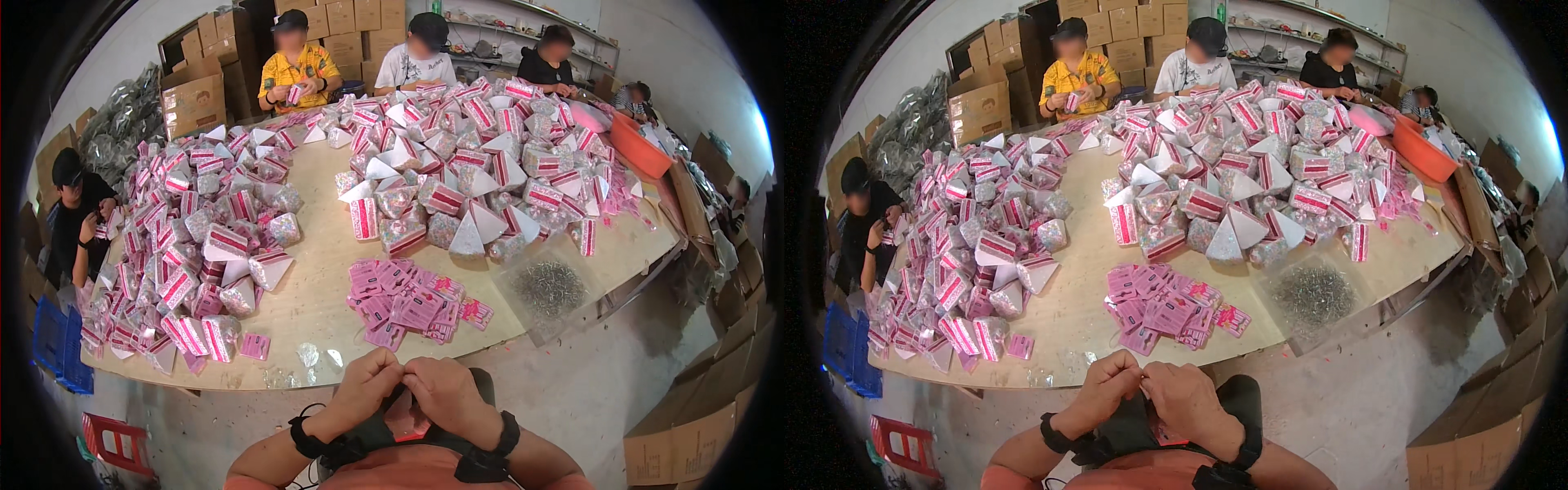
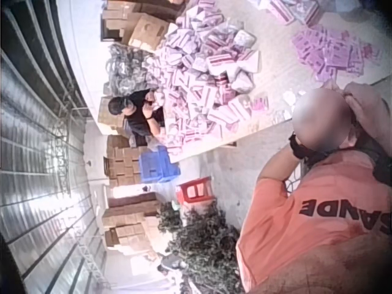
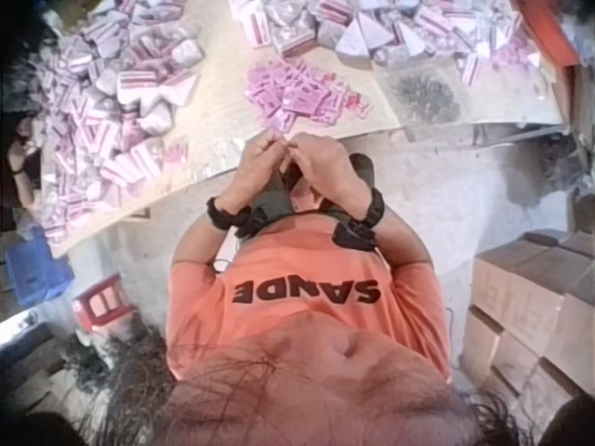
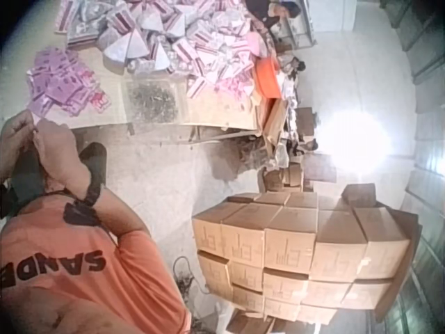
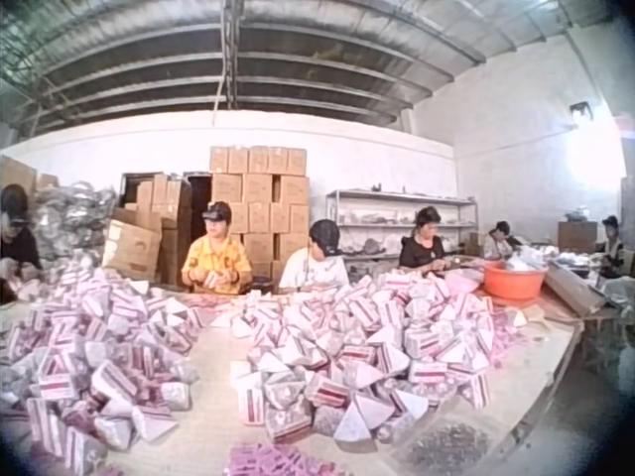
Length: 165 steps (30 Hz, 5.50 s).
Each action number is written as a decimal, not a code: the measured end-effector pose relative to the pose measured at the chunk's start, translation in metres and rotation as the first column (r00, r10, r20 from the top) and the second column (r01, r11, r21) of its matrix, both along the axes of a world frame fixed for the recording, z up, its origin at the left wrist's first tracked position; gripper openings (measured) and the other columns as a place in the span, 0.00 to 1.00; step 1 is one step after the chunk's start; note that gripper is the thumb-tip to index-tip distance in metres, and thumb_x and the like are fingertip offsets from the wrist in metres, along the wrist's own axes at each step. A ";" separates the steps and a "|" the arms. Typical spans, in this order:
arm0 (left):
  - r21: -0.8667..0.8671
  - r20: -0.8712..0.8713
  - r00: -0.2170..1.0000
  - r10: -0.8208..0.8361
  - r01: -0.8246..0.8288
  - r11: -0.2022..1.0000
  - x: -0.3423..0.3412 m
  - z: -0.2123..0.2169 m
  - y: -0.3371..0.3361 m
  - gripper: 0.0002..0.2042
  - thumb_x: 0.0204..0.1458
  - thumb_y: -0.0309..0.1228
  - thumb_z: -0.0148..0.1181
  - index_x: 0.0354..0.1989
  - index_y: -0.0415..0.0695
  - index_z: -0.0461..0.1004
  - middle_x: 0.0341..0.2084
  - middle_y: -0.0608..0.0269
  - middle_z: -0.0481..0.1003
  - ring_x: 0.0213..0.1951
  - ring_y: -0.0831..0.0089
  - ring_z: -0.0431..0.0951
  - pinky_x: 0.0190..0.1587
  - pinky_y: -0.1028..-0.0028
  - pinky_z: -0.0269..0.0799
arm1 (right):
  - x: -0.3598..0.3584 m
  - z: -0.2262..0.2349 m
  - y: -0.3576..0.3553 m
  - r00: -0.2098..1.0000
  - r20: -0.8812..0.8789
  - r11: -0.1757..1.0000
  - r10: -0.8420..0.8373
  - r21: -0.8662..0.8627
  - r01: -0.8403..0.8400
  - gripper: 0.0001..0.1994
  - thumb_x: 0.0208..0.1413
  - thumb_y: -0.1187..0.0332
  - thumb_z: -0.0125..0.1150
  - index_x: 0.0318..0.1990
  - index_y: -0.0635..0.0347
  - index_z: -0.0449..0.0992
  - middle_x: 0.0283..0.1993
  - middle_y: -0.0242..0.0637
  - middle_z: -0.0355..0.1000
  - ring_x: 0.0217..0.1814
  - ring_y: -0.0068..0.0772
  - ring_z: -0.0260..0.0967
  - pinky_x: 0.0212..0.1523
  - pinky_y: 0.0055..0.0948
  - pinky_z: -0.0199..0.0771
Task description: The person inserts small pink paper labels into clear plastic bags containing colorful beads. They seal the bags and place them on a large table alongside other workers who are performing the same task. The person handles the items one at a time, picking up a bag, inserting the label, and moving the finished product to a pile.
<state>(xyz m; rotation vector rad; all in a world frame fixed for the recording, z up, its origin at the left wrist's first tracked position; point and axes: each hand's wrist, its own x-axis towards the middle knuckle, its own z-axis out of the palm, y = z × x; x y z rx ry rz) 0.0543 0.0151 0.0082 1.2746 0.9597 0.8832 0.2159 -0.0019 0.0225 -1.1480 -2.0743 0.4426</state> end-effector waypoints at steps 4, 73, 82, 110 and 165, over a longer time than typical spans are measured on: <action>0.050 -0.008 1.000 -0.016 0.017 0.999 0.003 0.006 0.002 0.08 0.52 0.30 0.50 0.23 0.41 0.65 0.15 0.73 0.63 0.20 0.87 0.61 0.21 0.84 0.56 | 0.001 -0.001 0.002 0.999 0.034 0.989 -0.021 0.147 0.015 0.04 0.48 0.70 0.52 0.28 0.57 0.64 0.21 0.37 0.64 0.22 0.41 0.62 0.24 0.35 0.61; 0.114 0.623 0.764 0.169 -0.302 0.947 -0.006 0.019 0.017 0.42 0.33 0.37 0.70 0.56 0.38 0.50 0.52 0.56 0.60 0.51 0.67 0.65 0.52 0.69 0.64 | -0.011 0.056 0.016 0.975 -0.193 0.994 0.108 -0.007 -0.111 0.10 0.49 0.71 0.53 0.38 0.64 0.71 0.34 0.45 0.72 0.35 0.45 0.70 0.34 0.35 0.70; 0.180 0.579 0.798 0.166 -0.324 0.929 -0.002 0.020 0.016 0.41 0.34 0.31 0.69 0.57 0.39 0.49 0.53 0.56 0.58 0.53 0.67 0.63 0.53 0.68 0.61 | -0.008 0.060 0.017 0.980 -0.172 0.995 0.104 0.010 -0.104 0.08 0.49 0.72 0.52 0.36 0.63 0.71 0.29 0.44 0.70 0.31 0.45 0.69 0.29 0.36 0.68; 0.408 0.348 0.927 0.138 -0.282 0.868 -0.010 0.014 0.021 0.40 0.34 0.24 0.65 0.57 0.38 0.47 0.54 0.54 0.55 0.55 0.66 0.59 0.56 0.66 0.56 | 0.000 0.059 0.028 0.936 -0.353 0.901 0.019 -0.399 -0.169 0.05 0.48 0.73 0.52 0.30 0.64 0.73 0.21 0.33 0.68 0.22 0.21 0.65 0.22 0.22 0.63; 0.558 0.029 0.965 0.260 -0.231 0.797 -0.013 0.009 0.018 0.38 0.34 0.22 0.64 0.58 0.42 0.53 0.53 0.50 0.59 0.53 0.60 0.64 0.51 0.68 0.64 | -0.005 0.036 0.032 0.979 -0.182 0.949 -0.087 -0.315 0.026 0.05 0.47 0.75 0.52 0.28 0.66 0.74 0.18 0.35 0.67 0.19 0.23 0.65 0.21 0.23 0.61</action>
